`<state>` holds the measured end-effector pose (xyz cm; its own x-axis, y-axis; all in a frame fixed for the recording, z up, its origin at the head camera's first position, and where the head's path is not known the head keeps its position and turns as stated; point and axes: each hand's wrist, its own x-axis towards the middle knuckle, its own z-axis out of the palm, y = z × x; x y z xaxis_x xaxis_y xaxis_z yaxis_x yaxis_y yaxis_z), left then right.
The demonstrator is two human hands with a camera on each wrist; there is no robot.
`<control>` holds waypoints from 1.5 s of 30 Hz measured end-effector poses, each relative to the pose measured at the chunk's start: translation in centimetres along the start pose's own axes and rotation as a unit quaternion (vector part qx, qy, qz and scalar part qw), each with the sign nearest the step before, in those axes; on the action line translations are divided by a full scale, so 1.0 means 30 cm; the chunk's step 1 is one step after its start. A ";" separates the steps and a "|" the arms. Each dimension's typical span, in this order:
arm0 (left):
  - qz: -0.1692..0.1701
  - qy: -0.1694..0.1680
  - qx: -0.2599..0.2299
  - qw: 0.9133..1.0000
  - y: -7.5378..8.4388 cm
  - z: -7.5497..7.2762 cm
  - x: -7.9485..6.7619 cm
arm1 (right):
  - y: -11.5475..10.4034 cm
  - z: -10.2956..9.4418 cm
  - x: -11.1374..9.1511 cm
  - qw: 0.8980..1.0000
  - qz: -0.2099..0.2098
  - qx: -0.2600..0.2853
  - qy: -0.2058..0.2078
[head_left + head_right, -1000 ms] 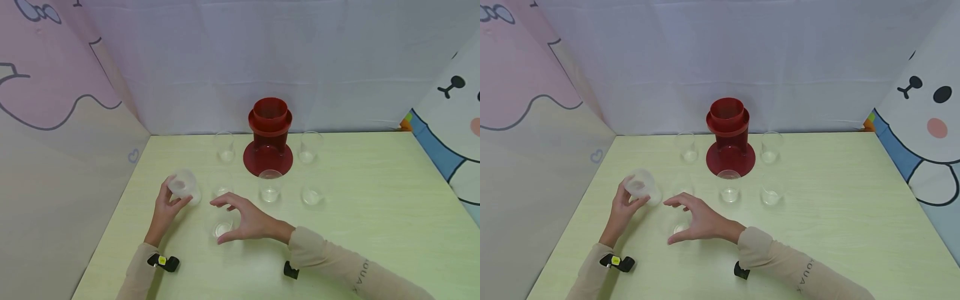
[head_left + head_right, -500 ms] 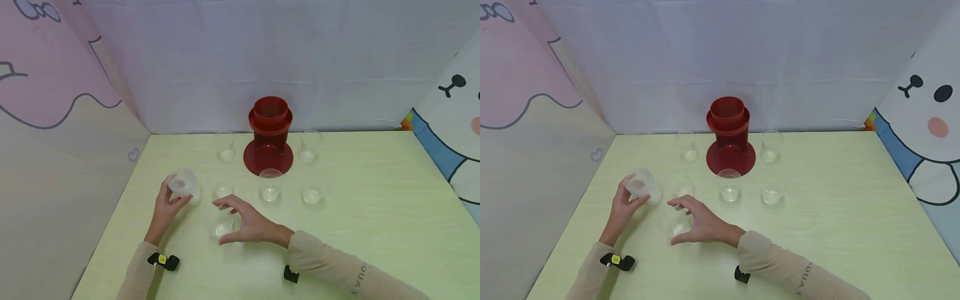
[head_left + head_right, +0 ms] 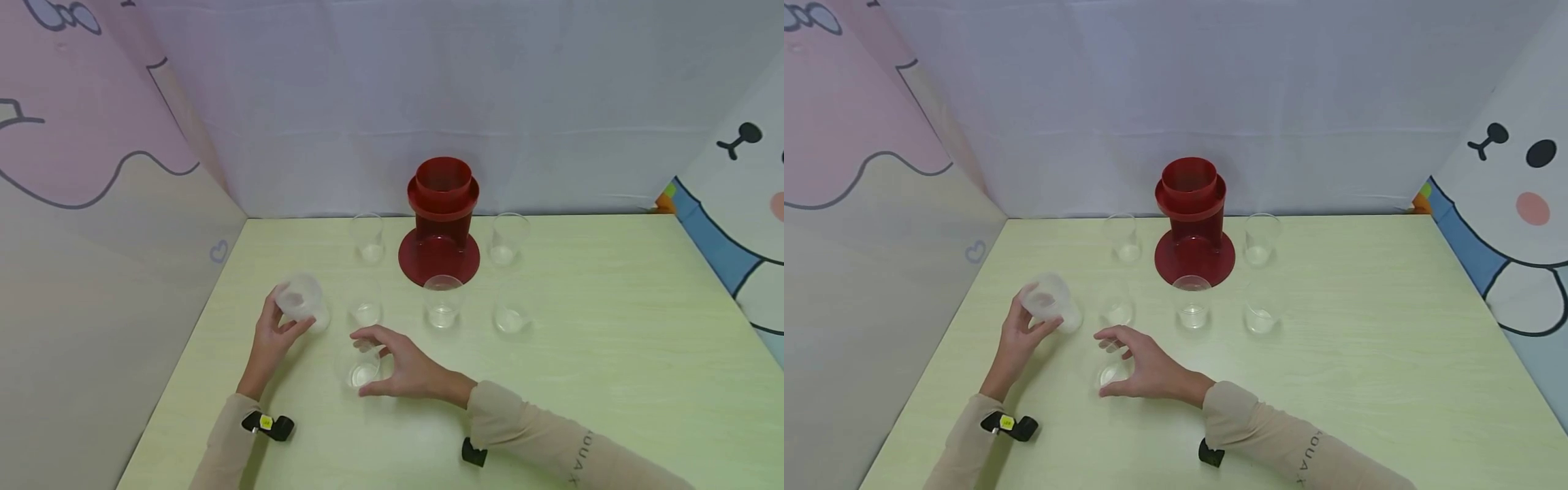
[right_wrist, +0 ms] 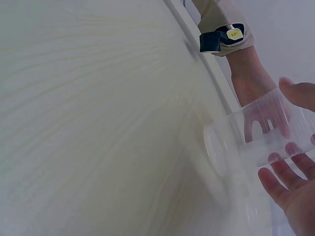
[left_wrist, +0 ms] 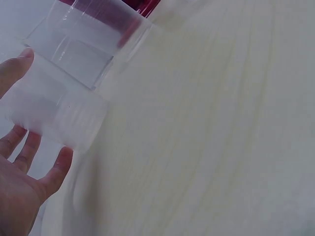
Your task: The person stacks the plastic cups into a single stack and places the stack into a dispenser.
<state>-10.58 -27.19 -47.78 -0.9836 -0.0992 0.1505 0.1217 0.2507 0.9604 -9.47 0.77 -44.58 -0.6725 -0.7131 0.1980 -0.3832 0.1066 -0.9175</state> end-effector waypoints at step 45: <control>-0.002 -0.003 0.004 1.000 0.011 -0.001 -0.010 | -0.115 -0.054 0.060 0.999 -0.044 0.007 -0.005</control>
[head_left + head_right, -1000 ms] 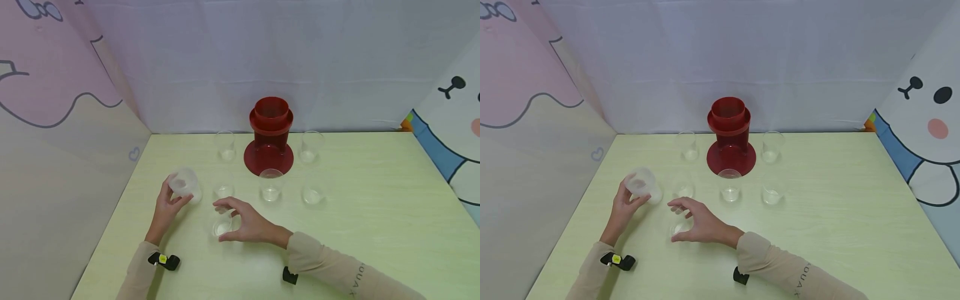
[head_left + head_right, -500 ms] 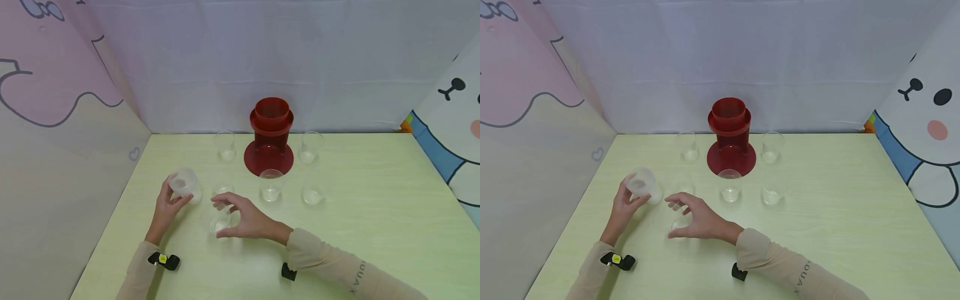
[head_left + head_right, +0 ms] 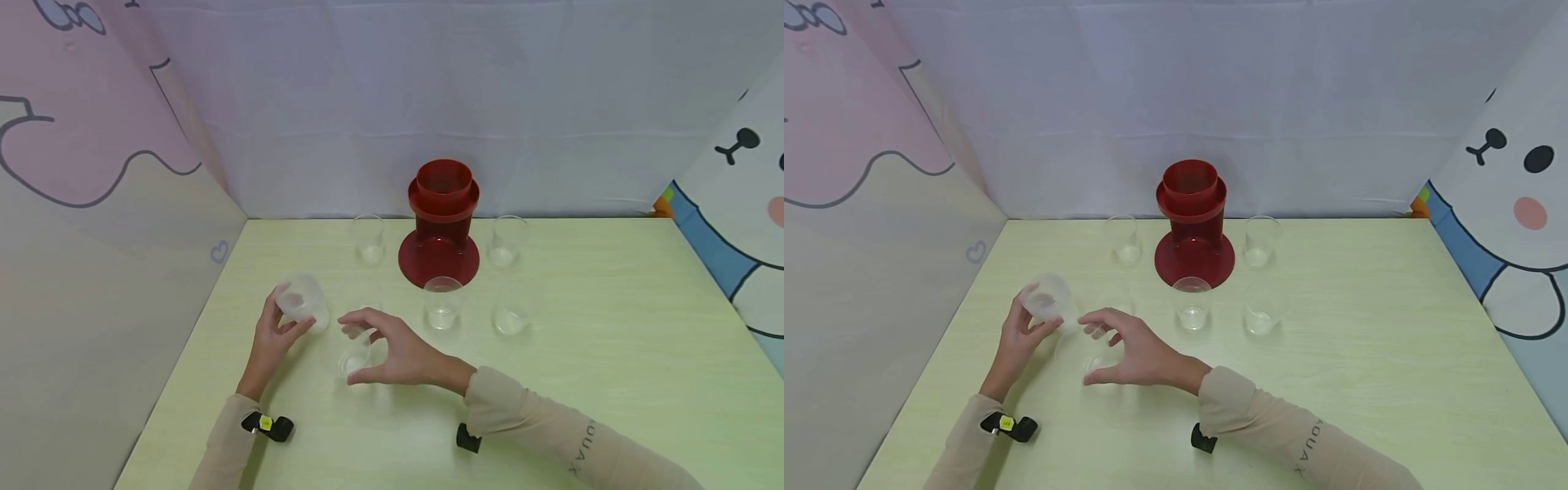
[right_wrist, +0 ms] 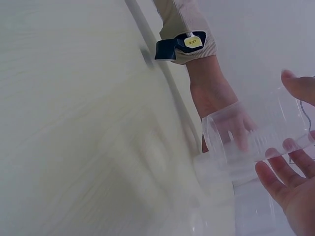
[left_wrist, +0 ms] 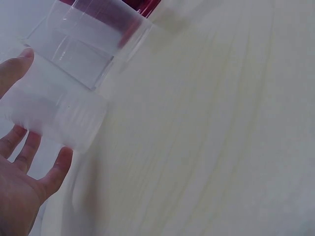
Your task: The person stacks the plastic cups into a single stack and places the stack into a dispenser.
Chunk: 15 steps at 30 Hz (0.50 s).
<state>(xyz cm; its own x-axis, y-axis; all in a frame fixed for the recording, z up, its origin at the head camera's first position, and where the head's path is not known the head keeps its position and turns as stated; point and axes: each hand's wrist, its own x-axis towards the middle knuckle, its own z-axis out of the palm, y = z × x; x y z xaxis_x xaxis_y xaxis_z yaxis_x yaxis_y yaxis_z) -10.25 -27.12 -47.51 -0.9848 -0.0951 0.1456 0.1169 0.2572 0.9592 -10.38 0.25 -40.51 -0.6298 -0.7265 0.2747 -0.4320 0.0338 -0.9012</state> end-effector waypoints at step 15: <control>0.006 0.000 -0.013 1.000 -0.006 0.000 0.004 | -0.025 -0.001 0.031 1.000 -0.017 -0.011 -0.002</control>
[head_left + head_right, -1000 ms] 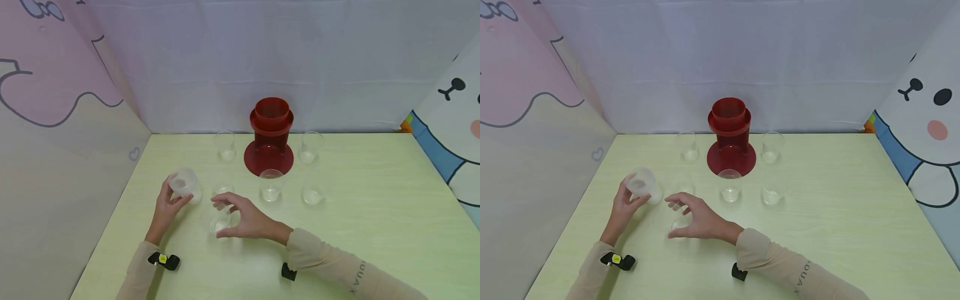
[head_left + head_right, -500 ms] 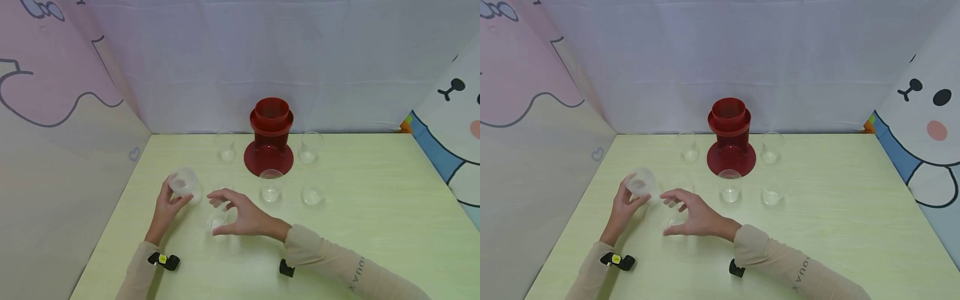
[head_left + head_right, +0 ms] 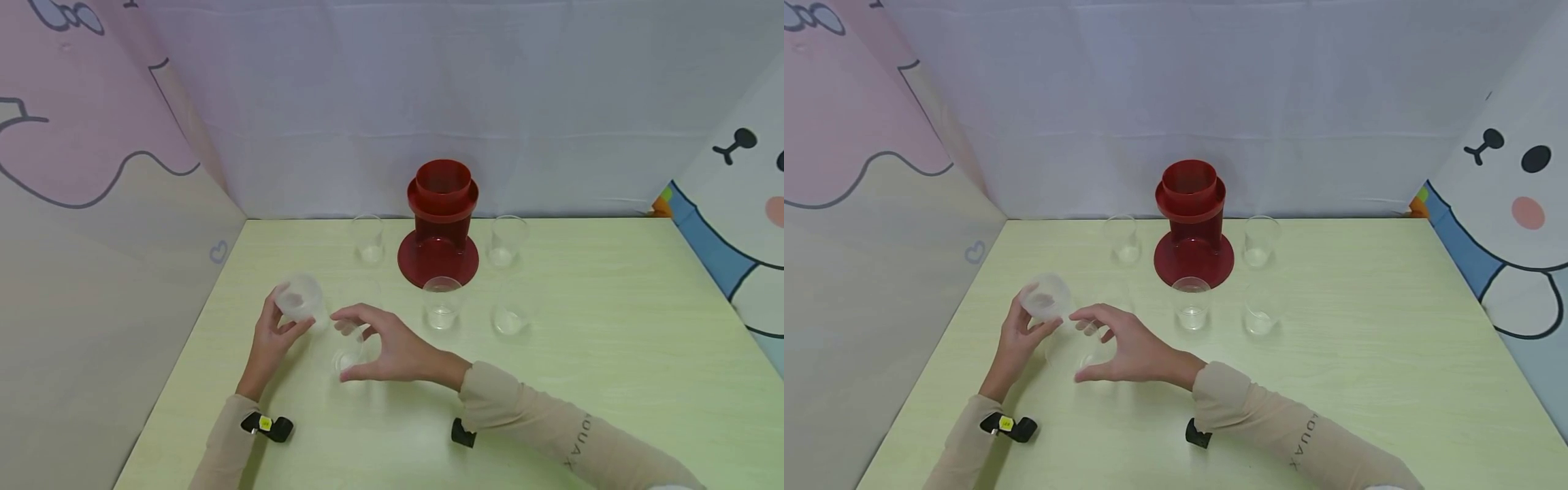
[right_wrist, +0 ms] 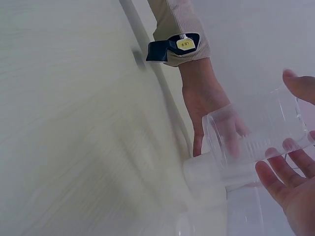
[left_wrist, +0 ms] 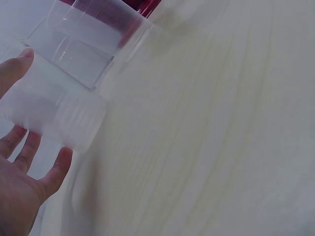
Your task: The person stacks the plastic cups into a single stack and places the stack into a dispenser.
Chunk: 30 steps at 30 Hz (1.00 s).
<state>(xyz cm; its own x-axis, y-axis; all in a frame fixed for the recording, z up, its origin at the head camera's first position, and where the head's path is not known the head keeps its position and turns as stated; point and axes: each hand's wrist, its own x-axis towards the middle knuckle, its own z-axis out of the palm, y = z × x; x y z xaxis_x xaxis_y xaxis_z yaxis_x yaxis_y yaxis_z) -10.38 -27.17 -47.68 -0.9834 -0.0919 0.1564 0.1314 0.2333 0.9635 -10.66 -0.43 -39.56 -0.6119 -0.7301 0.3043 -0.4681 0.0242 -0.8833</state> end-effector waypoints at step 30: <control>0.005 -0.010 -0.021 1.000 0.056 0.005 -0.014 | -0.044 -0.015 0.134 1.000 -0.026 -0.008 0.015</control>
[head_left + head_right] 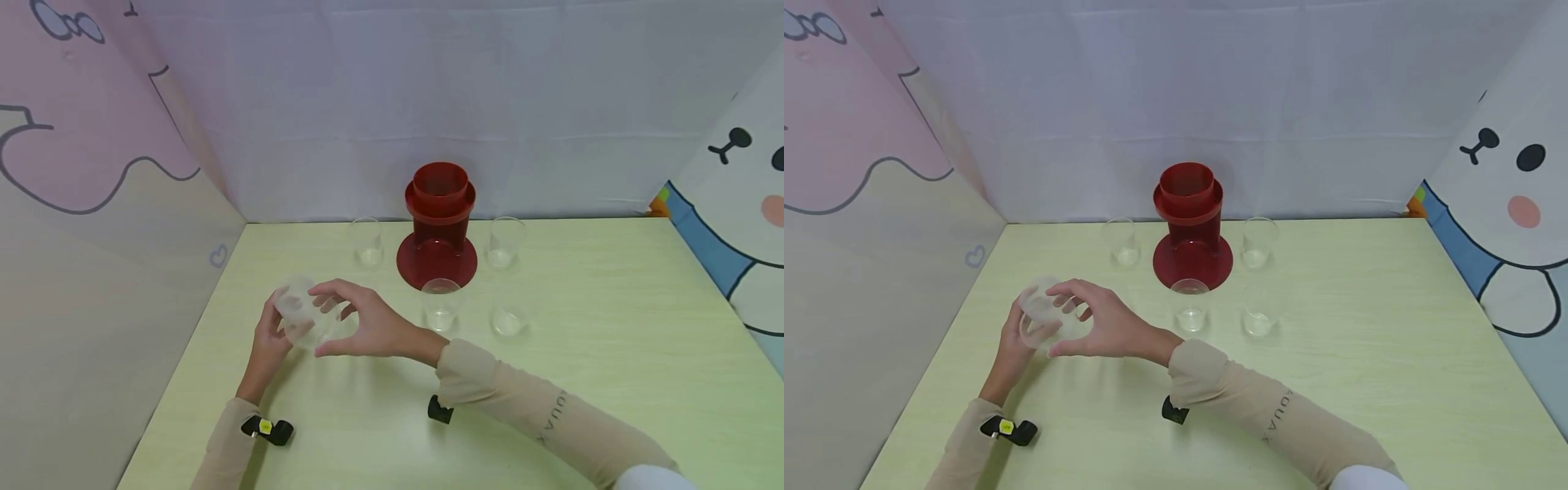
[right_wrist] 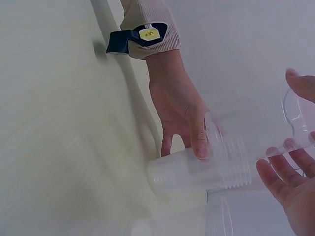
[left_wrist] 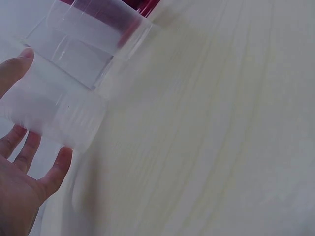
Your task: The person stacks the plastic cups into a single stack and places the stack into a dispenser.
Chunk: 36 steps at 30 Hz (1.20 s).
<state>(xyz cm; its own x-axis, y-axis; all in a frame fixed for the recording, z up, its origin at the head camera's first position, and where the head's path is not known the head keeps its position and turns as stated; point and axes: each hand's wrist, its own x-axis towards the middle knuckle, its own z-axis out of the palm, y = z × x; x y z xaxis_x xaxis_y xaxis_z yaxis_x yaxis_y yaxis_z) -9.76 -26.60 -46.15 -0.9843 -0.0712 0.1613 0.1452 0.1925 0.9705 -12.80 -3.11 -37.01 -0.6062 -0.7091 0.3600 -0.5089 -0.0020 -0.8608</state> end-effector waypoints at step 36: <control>-0.004 -0.011 0.012 1.000 0.023 0.002 -0.006 | -0.077 -0.028 0.109 1.000 0.019 0.016 0.015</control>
<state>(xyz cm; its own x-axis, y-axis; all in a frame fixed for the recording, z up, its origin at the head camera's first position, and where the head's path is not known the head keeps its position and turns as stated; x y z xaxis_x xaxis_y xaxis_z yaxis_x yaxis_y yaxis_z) -9.50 -26.39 -45.53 -0.9875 -0.0510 0.1489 0.1347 0.2154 0.9672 -14.12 -4.82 -33.55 -0.6427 -0.6876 0.3379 -0.4657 0.0004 -0.8849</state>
